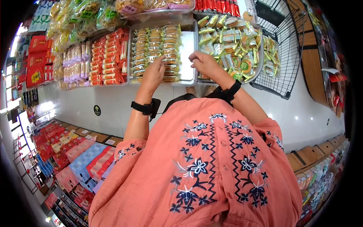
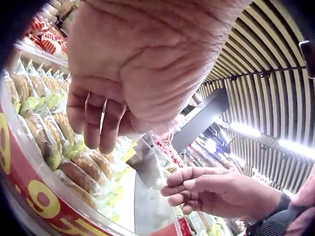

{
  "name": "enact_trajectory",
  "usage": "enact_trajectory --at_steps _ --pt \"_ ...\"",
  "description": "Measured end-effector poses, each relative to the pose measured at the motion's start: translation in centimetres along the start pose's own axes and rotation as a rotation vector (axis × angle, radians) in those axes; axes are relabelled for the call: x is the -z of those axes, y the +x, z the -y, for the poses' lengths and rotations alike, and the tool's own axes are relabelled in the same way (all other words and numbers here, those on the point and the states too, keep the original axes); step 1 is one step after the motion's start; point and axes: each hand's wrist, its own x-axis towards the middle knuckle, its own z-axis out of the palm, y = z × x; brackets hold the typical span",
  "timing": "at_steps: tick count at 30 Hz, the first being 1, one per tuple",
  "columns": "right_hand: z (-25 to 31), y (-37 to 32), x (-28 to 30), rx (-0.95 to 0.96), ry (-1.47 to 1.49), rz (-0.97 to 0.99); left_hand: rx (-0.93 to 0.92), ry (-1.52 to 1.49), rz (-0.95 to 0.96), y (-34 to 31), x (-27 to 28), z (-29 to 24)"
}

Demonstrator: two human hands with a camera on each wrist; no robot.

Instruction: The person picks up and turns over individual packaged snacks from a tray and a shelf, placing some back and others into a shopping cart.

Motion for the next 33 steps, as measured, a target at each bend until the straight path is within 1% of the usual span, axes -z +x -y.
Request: enact_trajectory --at_steps 1,2,3,4,5,8,11,17,20,24,27,28,30,31,33 --pt "-0.6 0.3 -0.2 0.015 0.022 -0.009 0.021 -0.048 0.004 -0.1 0.4 -0.2" --pt "-0.9 0.5 -0.3 0.031 0.042 -0.018 0.037 -0.017 0.056 -0.2 0.7 -0.2" --pt "0.5 0.2 -0.1 -0.043 0.053 -0.010 0.053 0.013 0.110 -0.4 0.9 -0.1" --pt "0.5 0.3 -0.2 -0.046 0.050 -0.023 0.070 0.043 0.164 -0.6 1.0 0.1" --pt "0.4 0.4 -0.3 -0.050 0.048 -0.035 0.040 0.001 0.176 -0.7 0.5 1.1" --pt "0.1 0.5 -0.6 -0.057 0.027 -0.061 0.010 -0.013 0.153 -0.5 0.5 2.5" --pt "-0.1 0.6 -1.0 -0.050 0.016 -0.119 0.153 -0.216 0.104 -0.2 1.9 1.5" --pt "0.1 0.3 -1.7 -0.047 -0.010 -0.192 0.045 -0.130 0.054 0.8 3.5 3.4" --pt "0.3 0.3 -1.8 -0.045 -0.021 -0.207 -0.051 -0.081 -0.054 0.6 3.9 4.1" --pt "0.6 0.4 -1.4 -0.082 -0.002 -0.157 -0.041 -0.115 -0.146 0.3 3.9 5.0" --pt "1.1 0.9 -1.1 -0.153 -0.014 -0.108 0.026 -0.106 -0.156 0.2 4.1 5.4" --pt "1.3 0.9 -1.2 -0.186 -0.019 -0.096 -0.013 -0.079 -0.193 0.3 4.1 5.5" --pt "1.3 1.4 -1.3 -0.073 -0.033 -0.121 -0.103 -0.013 -0.262 1.6 4.6 5.7" --pt "1.3 1.7 -1.3 -0.018 -0.038 -0.139 -0.178 -0.017 -0.294 2.5 4.7 5.6" --pt "0.9 2.1 -1.3 -0.018 -0.067 -0.134 -0.228 0.090 -0.283 4.5 5.4 4.9"
